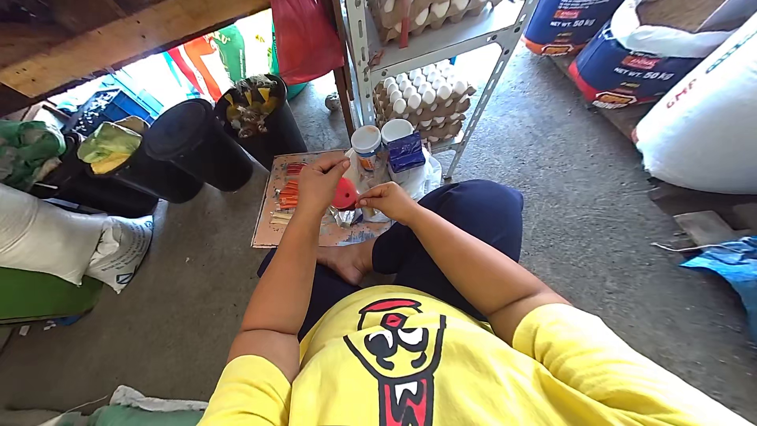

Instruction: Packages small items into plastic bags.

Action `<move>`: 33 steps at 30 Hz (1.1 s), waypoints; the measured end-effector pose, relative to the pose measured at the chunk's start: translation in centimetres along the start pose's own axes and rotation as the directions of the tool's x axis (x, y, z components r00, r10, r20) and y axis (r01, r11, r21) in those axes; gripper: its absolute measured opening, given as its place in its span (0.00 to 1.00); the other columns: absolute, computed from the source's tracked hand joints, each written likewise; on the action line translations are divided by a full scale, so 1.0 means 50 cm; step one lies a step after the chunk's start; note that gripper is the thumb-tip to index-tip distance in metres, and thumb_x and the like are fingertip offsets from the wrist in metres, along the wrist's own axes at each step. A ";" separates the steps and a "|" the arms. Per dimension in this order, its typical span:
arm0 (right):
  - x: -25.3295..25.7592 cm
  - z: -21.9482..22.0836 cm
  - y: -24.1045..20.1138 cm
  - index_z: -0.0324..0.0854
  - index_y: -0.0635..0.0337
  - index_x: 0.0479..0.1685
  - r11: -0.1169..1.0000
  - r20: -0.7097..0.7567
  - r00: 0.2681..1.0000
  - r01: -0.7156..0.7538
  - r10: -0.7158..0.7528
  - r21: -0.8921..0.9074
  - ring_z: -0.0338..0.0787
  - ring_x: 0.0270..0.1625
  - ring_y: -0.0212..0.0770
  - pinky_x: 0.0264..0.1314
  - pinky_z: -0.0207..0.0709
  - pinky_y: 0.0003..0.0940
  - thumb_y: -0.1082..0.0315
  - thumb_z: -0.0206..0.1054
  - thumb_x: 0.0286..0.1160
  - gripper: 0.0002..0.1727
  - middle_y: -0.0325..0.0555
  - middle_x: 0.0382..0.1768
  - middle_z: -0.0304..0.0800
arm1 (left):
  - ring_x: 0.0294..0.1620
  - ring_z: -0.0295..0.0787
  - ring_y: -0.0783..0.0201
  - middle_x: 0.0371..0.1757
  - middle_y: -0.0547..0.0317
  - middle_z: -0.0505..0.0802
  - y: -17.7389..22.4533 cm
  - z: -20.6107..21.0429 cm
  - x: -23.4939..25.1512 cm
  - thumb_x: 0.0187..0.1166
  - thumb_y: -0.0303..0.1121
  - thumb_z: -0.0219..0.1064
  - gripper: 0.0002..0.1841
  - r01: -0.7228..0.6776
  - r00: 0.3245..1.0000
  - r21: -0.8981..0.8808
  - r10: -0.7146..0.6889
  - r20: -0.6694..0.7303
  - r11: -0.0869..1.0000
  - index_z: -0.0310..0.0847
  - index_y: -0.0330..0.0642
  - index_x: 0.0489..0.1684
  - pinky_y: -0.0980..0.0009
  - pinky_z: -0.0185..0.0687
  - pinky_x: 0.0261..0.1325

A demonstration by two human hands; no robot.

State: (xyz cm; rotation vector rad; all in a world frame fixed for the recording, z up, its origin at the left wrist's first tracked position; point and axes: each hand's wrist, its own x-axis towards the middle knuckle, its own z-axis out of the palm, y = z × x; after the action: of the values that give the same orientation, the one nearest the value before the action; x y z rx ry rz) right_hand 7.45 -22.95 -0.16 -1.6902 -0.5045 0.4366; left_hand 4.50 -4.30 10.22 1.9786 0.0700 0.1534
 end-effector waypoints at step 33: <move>0.053 0.021 -0.267 0.97 0.54 0.41 0.849 0.091 0.868 0.497 -0.488 -0.182 0.83 0.57 0.34 0.62 0.78 0.33 0.73 0.70 0.76 0.08 0.43 0.51 0.87 | 0.34 0.88 0.70 0.34 0.67 0.89 -0.057 0.065 -0.129 0.83 0.40 0.68 0.06 0.229 0.963 -0.948 0.090 0.253 0.221 0.87 0.55 0.37 0.72 0.86 0.41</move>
State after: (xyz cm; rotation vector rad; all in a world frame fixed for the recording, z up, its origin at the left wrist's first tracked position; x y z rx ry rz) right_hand 7.87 -18.63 12.80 -1.6647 -1.0127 0.0416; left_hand -1.38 -6.89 5.82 0.6318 -0.1016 -0.1287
